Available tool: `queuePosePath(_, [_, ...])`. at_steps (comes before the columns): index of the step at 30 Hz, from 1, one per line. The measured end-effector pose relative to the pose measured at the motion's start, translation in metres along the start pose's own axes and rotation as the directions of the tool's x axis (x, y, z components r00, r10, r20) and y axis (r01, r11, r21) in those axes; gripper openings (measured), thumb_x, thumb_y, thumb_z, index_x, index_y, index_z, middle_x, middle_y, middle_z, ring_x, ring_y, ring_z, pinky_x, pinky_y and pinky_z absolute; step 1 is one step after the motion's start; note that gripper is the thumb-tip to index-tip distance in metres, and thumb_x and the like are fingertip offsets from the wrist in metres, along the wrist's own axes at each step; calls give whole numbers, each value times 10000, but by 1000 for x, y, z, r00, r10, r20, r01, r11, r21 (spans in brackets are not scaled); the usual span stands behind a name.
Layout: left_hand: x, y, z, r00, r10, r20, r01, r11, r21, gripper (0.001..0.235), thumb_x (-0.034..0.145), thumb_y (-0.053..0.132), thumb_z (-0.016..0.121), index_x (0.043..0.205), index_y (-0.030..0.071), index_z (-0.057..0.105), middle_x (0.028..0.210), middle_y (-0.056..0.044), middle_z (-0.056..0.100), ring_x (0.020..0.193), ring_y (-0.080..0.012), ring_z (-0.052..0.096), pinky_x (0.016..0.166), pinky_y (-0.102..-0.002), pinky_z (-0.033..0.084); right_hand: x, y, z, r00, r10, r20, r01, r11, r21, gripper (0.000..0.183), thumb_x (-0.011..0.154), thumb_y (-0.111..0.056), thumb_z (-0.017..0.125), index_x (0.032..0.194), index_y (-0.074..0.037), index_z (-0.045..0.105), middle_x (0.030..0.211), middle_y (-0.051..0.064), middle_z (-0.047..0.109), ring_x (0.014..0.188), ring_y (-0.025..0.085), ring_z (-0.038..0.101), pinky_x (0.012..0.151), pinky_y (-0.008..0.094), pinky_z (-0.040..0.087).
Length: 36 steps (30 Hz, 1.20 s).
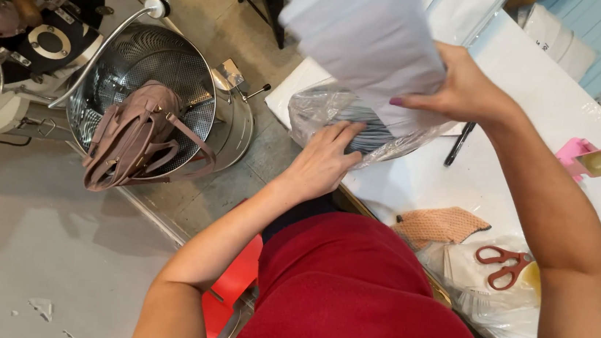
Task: Packaging items into plastic bags and shipping mailers, including taping and labeling.
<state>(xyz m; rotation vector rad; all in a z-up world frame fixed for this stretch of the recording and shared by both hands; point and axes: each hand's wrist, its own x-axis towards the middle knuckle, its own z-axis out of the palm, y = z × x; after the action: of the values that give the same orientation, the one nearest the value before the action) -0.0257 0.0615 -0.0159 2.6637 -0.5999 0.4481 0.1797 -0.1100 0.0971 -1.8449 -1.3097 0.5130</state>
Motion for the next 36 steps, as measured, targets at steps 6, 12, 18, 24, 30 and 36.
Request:
queuePosePath(6, [-8, 10, 11, 997, -8, -77, 8, 1000, 2, 140, 816, -43, 598, 943, 10, 576, 1408, -322, 512, 1335, -474, 480, 1012, -551, 433, 4, -14, 10, 977, 132, 166, -172, 951, 258, 691, 736, -100, 820, 1367, 11, 559, 1381, 186, 631, 1288, 328, 618, 1107, 430, 544])
queuePosePath(12, [-14, 18, 13, 988, -35, -151, 24, 997, -74, 176, 812, -62, 601, 964, 18, 567, 1316, -247, 554, 1238, -451, 510, 883, -528, 484, 18, 9, 28, 961, 216, 172, -249, 949, 196, 583, 769, -113, 813, 1307, -35, 602, 1318, 149, 685, 1195, 307, 679, 1049, 457, 569])
queuePosePath(18, [-13, 19, 29, 982, -183, -51, 172, 970, -172, 492, 935, 342, 712, 1271, 34, 527, 1092, -152, 606, 951, -354, 576, 900, -459, 407, 10, 47, 30, 959, 259, -111, -232, 949, 215, 694, 765, -239, 872, 1343, 9, 579, 1296, 106, 652, 1187, 211, 606, 960, 354, 520])
queuePosePath(24, [-4, 23, 28, 955, -298, -3, 295, 947, -128, 595, 783, 423, 834, 1100, 6, 553, 1196, -197, 537, 969, -375, 533, 849, -492, 426, -11, 23, 34, 961, 157, -229, -117, 977, 179, 609, 795, -194, 880, 1282, 45, 604, 1285, 157, 655, 1188, 258, 608, 1017, 372, 525])
queuePosePath(30, [-6, 14, 43, 966, -259, -13, 258, 965, -56, 558, 663, 329, 856, 1084, 27, 649, 1165, -193, 531, 1214, -449, 511, 876, -507, 448, -19, 35, 60, 958, -122, -259, 156, 981, 113, 413, 754, -37, 924, 1073, 38, 672, 909, 215, 706, 869, 339, 714, 751, 440, 532])
queuePosePath(36, [22, 22, 4, 806, -448, 386, 552, 805, -218, 616, 816, 486, 673, 1263, 63, 653, 1040, -198, 757, 996, -408, 732, 777, -519, 554, -19, 89, 88, 927, -283, -247, 307, 949, 66, 348, 719, -152, 955, 871, -31, 666, 782, 132, 678, 685, 373, 678, 681, 388, 555])
